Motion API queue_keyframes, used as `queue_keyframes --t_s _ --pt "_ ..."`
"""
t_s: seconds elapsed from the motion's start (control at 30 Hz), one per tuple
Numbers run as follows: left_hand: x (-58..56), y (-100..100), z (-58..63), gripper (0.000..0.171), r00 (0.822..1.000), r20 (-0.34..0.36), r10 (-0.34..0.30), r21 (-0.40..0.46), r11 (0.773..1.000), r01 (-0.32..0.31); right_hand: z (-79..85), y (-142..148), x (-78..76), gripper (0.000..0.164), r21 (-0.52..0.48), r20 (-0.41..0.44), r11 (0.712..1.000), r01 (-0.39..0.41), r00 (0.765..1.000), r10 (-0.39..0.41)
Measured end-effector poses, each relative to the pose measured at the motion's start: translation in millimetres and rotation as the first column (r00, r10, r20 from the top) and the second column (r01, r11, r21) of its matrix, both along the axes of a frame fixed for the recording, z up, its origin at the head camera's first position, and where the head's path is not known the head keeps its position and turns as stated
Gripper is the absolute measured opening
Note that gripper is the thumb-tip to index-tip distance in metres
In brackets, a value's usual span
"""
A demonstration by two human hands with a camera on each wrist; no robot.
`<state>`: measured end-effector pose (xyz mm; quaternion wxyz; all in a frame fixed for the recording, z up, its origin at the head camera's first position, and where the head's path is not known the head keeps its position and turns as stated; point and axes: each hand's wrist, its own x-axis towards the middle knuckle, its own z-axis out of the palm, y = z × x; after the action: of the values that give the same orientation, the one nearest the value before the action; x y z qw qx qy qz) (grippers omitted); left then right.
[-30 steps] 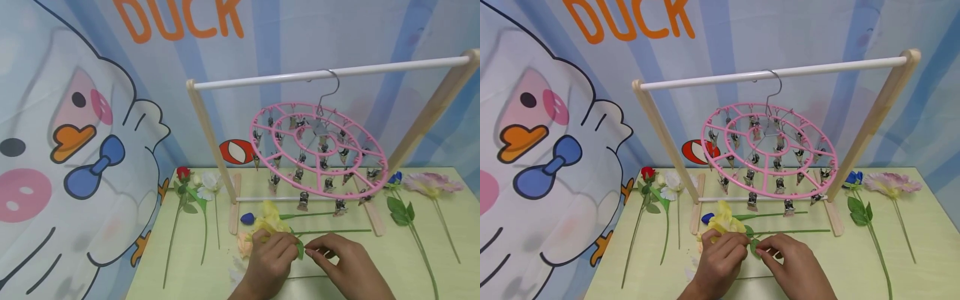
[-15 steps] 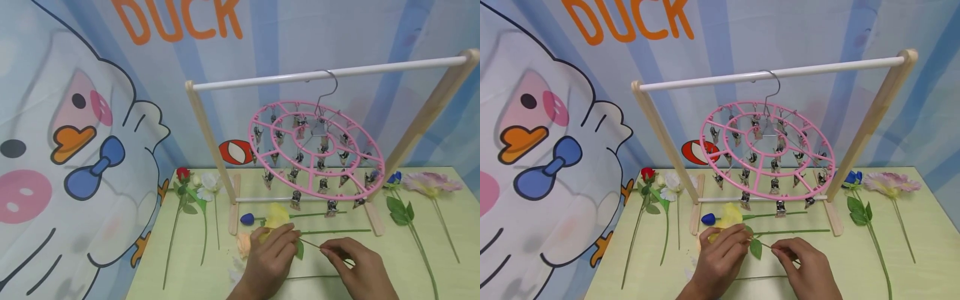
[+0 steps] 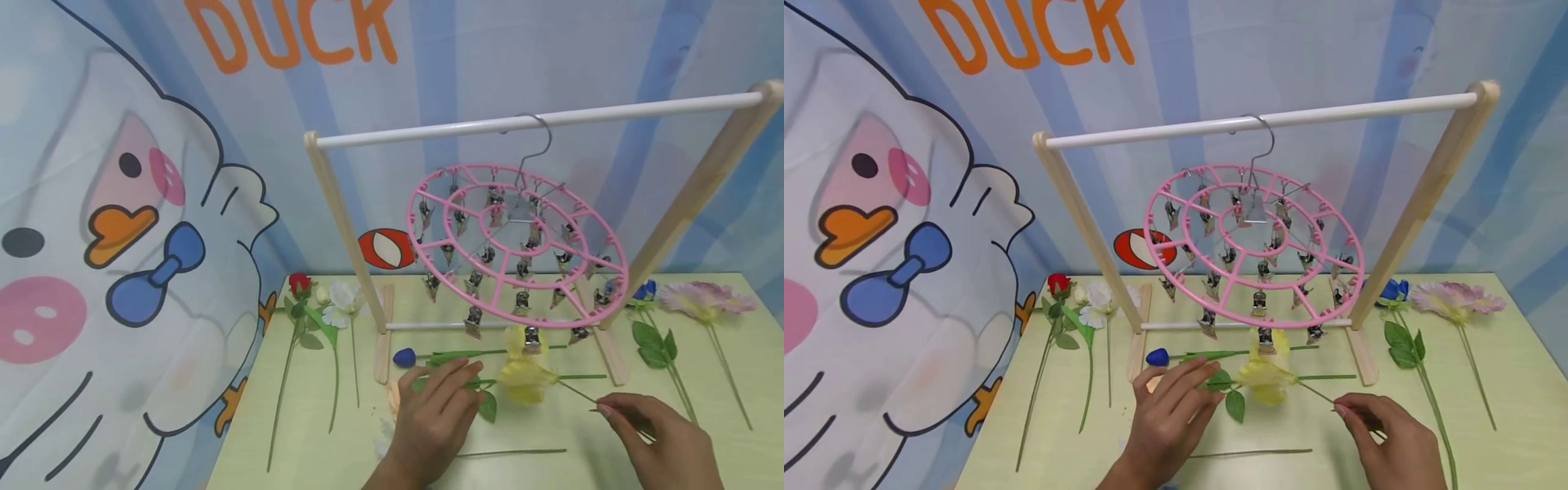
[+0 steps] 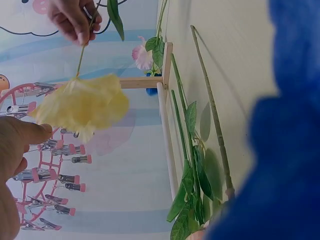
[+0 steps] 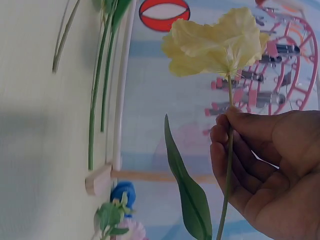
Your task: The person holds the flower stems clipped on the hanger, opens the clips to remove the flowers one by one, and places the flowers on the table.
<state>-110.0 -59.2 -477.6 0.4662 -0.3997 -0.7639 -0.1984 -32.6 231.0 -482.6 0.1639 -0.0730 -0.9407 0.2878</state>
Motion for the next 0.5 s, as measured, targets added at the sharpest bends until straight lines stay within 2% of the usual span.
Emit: queue_keyframes --t_s 0.13,0.3,0.5 --pt "0.3 -0.6 0.4 0.01 1.0 0.003 -0.003 0.015 1.0 0.003 0.8 16.6 2.6 0.012 0.041 0.031 0.998 0.053 0.998 -0.054" --pt "-0.5 -0.9 0.8 0.008 1.0 -0.004 -0.009 0.02 1.0 0.009 0.2 35.8 4.5 0.013 0.061 0.022 0.994 0.096 0.995 -0.097" --pt "-1.8 -0.5 2.3 0.006 1.0 -0.016 -0.019 0.034 0.999 0.019 -5.7 55.5 6.9 0.013 0.026 0.04 0.992 0.124 0.991 -0.125"
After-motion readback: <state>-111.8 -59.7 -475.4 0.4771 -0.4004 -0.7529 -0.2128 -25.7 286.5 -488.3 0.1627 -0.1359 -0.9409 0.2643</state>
